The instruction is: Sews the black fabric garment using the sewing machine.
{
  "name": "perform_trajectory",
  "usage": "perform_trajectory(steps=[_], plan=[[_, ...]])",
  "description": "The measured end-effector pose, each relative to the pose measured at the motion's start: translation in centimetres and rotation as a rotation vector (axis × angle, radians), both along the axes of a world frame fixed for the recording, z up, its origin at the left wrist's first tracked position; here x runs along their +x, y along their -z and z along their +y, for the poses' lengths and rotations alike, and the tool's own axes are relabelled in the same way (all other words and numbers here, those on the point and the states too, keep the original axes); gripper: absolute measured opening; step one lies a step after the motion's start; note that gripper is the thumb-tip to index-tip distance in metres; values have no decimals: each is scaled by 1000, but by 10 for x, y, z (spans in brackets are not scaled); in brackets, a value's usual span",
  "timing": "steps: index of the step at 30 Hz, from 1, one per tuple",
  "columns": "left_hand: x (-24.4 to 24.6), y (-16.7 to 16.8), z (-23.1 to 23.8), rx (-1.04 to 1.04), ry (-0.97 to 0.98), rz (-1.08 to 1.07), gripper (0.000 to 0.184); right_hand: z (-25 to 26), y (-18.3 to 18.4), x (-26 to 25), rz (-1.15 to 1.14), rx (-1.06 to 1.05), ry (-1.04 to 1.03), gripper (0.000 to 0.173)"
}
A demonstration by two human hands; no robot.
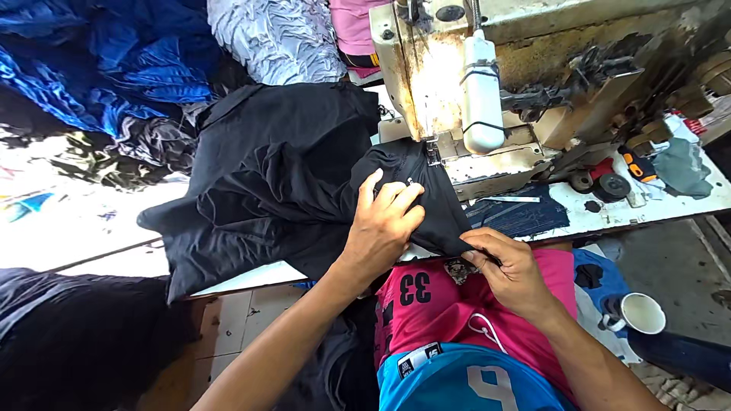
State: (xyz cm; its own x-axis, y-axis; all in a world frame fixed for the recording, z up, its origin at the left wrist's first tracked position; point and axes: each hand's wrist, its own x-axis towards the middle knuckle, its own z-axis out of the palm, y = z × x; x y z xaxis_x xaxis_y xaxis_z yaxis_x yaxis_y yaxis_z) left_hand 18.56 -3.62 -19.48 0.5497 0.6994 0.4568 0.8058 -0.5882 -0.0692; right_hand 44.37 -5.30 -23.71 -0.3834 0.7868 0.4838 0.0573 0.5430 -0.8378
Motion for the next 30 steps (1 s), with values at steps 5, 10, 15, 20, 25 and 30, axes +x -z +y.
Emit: perform_trajectory(steps=[5,10,15,20,25,30], plan=[[-1,-12,4,-33,8,29,13,3,3,-3,48,-67,36,16],[-8,-19,27,22,1,46,17,20,7,-15,85,-112,83,14],[-21,-23,55,92,4,58,18,41,7,-29,66,-154,118,12],[-40,-43,71,-32,137,106,24,56,2,-42,85,-113,123,15],[-60,-83,62,-265,19,243,51,64,-3,-48,100,-21,109,16],[-71,-114,44,-252,112,211,51,71,-1,-49,108,91,66,17]])
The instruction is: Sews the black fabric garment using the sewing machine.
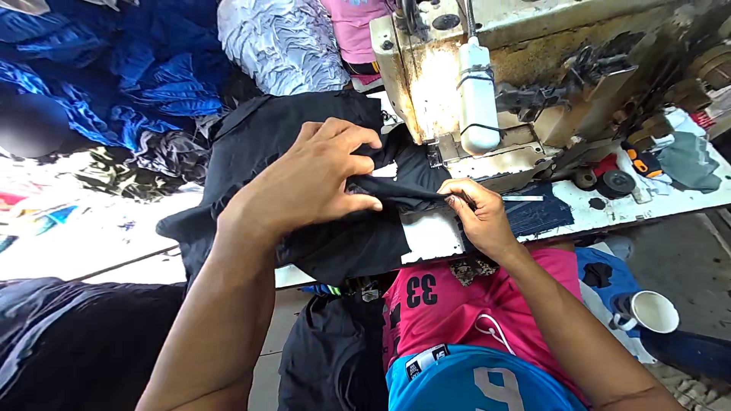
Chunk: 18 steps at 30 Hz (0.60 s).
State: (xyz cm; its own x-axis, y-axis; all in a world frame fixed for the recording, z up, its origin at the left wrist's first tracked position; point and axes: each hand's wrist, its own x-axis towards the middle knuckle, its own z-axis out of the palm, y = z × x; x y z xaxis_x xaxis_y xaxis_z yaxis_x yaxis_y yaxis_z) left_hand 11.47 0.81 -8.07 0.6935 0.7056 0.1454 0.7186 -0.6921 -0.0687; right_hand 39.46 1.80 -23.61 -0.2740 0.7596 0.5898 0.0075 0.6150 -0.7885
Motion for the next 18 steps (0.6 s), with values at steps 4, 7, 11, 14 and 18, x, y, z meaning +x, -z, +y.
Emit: perform_trajectory(steps=[4,7,11,14,18], plan=[[34,8,-40,-81,206,-221,28,0,-11,18,-178,24,-104,17],[51,34,-57,-205,232,-316,20,-13,-22,36,-323,66,-257,21],[69,64,-67,-270,191,-446,16,-38,-16,42,-324,123,-289,18],[82,86,-67,-71,101,-513,30,-49,-4,40,-223,146,-183,19],[83,122,-49,309,-56,-295,39,-62,0,42,-116,31,-108,16]])
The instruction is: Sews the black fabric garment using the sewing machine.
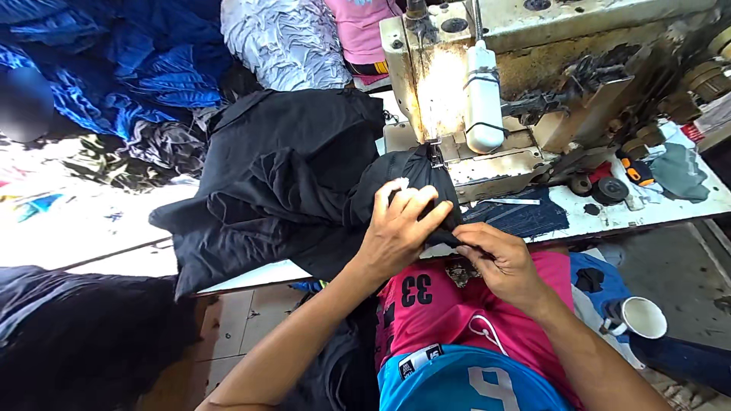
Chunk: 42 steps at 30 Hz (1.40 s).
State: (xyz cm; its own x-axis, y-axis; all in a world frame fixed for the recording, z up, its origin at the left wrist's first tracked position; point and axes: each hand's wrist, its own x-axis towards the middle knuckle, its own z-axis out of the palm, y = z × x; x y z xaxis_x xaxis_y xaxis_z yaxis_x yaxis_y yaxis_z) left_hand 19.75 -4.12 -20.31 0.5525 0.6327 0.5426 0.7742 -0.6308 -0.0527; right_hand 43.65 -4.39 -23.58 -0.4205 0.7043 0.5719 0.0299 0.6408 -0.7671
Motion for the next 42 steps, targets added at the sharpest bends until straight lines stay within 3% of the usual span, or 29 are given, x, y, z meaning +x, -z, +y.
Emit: perform_trajectory(steps=[5,11,21,31,37,42], plan=[[-7,-5,2,-22,-143,70,6,-5,-1,8,7,-63,23,16],[-13,-20,6,-46,-145,89,9,1,0,2,8,-142,91,17],[-31,-23,53,54,-184,23,11,41,2,-29,37,-180,184,14],[-31,-27,31,-30,-92,-133,29,58,-7,-39,99,-155,152,16],[-32,-31,25,-2,-29,-262,28,45,-14,-12,115,-89,205,28],[-30,-44,37,101,-216,-468,16,33,-48,53,119,118,378,23]])
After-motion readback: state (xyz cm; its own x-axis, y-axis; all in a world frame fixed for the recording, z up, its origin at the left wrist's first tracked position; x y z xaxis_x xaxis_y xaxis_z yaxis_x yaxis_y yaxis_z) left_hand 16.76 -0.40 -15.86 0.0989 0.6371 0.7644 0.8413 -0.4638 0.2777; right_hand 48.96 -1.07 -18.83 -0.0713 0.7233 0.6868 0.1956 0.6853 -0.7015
